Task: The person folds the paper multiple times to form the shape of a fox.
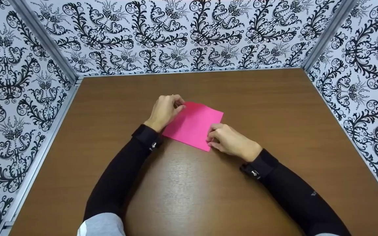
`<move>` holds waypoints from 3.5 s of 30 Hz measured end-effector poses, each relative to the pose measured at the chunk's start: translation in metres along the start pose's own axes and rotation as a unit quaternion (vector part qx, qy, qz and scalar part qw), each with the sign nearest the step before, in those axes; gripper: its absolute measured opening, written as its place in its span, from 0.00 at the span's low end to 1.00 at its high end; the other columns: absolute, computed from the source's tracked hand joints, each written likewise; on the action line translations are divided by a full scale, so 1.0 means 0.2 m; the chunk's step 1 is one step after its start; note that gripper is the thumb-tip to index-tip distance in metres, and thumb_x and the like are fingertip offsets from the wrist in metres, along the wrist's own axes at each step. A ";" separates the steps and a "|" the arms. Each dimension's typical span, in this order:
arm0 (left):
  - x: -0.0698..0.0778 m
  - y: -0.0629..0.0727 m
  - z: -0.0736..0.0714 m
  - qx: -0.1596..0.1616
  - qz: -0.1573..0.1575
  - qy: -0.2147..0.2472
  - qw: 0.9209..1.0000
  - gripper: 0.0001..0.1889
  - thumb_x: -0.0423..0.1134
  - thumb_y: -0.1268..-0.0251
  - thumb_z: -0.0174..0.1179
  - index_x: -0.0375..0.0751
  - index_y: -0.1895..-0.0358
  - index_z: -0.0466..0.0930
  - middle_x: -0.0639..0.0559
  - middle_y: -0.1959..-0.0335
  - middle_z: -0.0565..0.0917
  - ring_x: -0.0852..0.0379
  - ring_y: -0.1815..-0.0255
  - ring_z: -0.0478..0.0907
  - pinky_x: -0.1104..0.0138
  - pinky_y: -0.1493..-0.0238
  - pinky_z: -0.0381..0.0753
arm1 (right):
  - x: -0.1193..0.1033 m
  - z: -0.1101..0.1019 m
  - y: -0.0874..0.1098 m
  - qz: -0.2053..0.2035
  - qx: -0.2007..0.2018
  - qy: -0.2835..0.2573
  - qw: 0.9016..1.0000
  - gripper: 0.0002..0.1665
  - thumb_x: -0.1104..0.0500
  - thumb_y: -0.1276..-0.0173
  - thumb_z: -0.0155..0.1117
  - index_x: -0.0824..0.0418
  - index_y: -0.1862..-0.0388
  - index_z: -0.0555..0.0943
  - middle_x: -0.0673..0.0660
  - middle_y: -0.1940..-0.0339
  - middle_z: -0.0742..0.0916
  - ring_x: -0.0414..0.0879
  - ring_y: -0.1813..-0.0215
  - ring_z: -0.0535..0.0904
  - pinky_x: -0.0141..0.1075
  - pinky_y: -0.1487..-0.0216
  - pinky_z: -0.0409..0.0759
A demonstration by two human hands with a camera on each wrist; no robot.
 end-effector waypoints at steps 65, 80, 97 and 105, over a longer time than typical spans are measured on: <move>0.39 0.35 0.09 -0.106 0.144 -0.064 0.982 0.03 0.36 0.25 0.81 0.50 0.55 1.00 0.53 0.58 0.98 0.54 0.58 0.95 0.55 0.55 0.98 | 0.00 -0.02 0.00 0.021 -0.005 0.028 0.999 0.06 0.62 0.23 0.84 0.58 0.62 0.95 0.55 0.58 0.91 0.45 0.60 0.88 0.41 0.57 0.92; 0.42 0.38 0.16 -0.147 0.153 -0.104 0.972 0.04 0.42 0.26 0.83 0.51 0.61 0.97 0.57 0.64 0.97 0.52 0.65 0.91 0.48 0.61 0.96 | 0.00 -0.02 0.00 0.028 -0.003 0.057 0.998 0.09 0.64 0.27 0.85 0.55 0.68 0.93 0.53 0.66 0.87 0.42 0.65 0.80 0.39 0.61 0.86; 0.45 0.42 0.23 -0.168 0.150 -0.109 0.968 0.04 0.40 0.25 0.82 0.50 0.61 0.97 0.54 0.65 0.96 0.52 0.64 0.91 0.49 0.60 0.98 | 0.01 -0.03 0.01 0.019 0.000 0.039 0.999 0.09 0.62 0.28 0.87 0.58 0.67 0.92 0.55 0.66 0.87 0.43 0.65 0.81 0.39 0.61 0.86; 0.46 0.42 0.22 -0.168 0.153 -0.110 0.968 0.08 0.35 0.26 0.80 0.48 0.66 0.93 0.53 0.68 0.92 0.53 0.66 0.86 0.46 0.61 0.97 | 0.02 -0.06 0.01 0.017 -0.009 0.007 1.000 0.08 0.66 0.28 0.85 0.61 0.67 0.92 0.60 0.65 0.90 0.48 0.63 0.86 0.35 0.62 0.85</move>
Point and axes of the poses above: each hand's wrist, its own y-axis away from the middle knuckle, its own z-axis out of the palm, x = y × z, the point moved 5 cm from there along -y, towards the middle knuckle
